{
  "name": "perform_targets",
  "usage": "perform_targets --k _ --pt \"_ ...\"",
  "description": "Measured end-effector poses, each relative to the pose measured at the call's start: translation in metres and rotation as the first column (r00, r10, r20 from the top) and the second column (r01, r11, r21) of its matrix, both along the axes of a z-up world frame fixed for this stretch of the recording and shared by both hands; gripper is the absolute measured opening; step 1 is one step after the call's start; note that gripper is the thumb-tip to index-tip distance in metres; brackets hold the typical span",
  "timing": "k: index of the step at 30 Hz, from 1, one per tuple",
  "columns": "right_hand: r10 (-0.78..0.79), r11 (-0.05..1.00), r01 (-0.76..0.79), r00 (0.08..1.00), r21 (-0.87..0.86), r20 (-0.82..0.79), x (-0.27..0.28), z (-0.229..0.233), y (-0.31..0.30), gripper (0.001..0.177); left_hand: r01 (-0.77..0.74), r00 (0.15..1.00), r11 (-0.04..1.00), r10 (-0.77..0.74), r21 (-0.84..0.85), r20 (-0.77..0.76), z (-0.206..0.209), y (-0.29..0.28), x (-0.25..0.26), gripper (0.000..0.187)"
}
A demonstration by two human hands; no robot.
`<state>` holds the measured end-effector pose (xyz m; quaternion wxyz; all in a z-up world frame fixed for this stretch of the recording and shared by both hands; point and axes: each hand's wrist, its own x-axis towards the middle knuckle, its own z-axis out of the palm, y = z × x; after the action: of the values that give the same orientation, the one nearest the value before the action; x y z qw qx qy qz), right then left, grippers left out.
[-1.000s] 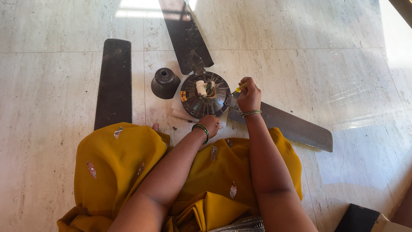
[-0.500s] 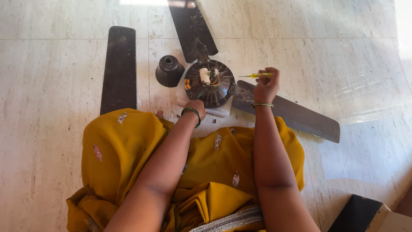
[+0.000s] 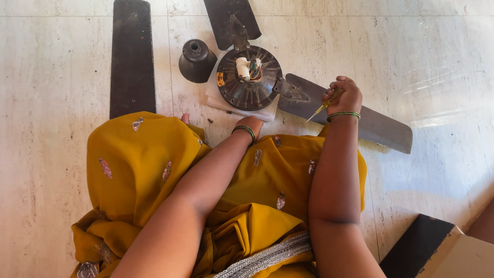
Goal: The person sits on the floor and uses a screwdriver to adjust the wiring inside the ceiling fan motor housing. They then reattach the fan blades to the motor.
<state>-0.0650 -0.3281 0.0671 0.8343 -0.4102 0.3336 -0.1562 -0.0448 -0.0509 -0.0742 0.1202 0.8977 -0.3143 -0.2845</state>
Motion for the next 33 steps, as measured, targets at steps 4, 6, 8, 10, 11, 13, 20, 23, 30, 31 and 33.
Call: perform_targets --k 4,6,8,10,11,13,20,23,30,31,33 --pt "0.134 0.988 -0.137 0.990 -0.069 -0.043 0.009 -0.009 0.008 0.013 0.019 0.998 0.998 -0.015 -0.064 0.054 -0.017 -0.008 0.002 0.028" --pt "0.165 0.980 -0.172 0.984 -0.102 -0.072 0.008 -0.012 0.012 0.011 -0.006 0.998 0.996 0.013 -0.091 0.069 -0.023 -0.009 -0.001 0.028" --pt "0.185 0.971 -0.194 0.980 -0.142 -0.077 0.012 -0.013 0.016 0.011 -0.002 0.998 0.998 0.005 -0.058 0.057 -0.024 -0.006 0.001 0.029" --pt "0.204 0.956 -0.222 0.973 -0.192 -0.111 0.015 -0.013 0.020 0.011 -0.016 0.999 0.999 0.018 -0.042 0.049 -0.023 -0.004 0.003 0.029" --pt "0.210 0.948 -0.234 0.969 -0.217 -0.129 0.015 -0.014 0.021 0.011 -0.032 0.998 0.999 0.034 -0.042 0.046 -0.022 -0.003 0.003 0.029" --pt "0.225 0.932 -0.265 0.958 -0.248 -0.178 0.017 -0.018 0.025 0.011 -0.069 0.997 0.996 0.071 -0.059 0.027 -0.019 0.000 0.004 0.028" --pt "0.455 0.652 -0.594 0.804 -0.471 -0.382 0.017 -0.036 0.042 0.012 -0.579 0.781 0.672 0.295 -0.462 -0.550 -0.019 -0.007 0.009 0.007" --pt "0.522 0.376 -0.747 0.660 -0.548 -0.541 0.016 -0.048 0.071 0.016 -0.854 0.494 0.272 0.159 -0.442 -0.855 -0.025 -0.012 0.018 0.007" --pt "0.372 0.062 -0.661 0.710 -0.747 -0.598 0.013 -0.067 0.117 0.024 -0.954 0.300 0.000 0.077 -0.301 -0.951 -0.037 -0.011 0.028 0.010" --pt "0.371 0.069 -0.672 0.704 -0.738 -0.606 0.015 -0.066 0.115 0.023 -0.950 0.310 -0.022 0.051 -0.311 -0.949 -0.037 -0.012 0.028 0.011" --pt "0.385 0.091 -0.688 0.691 -0.720 -0.611 0.018 -0.061 0.109 0.021 -0.942 0.330 -0.067 -0.001 -0.329 -0.944 -0.035 -0.017 0.029 0.013"
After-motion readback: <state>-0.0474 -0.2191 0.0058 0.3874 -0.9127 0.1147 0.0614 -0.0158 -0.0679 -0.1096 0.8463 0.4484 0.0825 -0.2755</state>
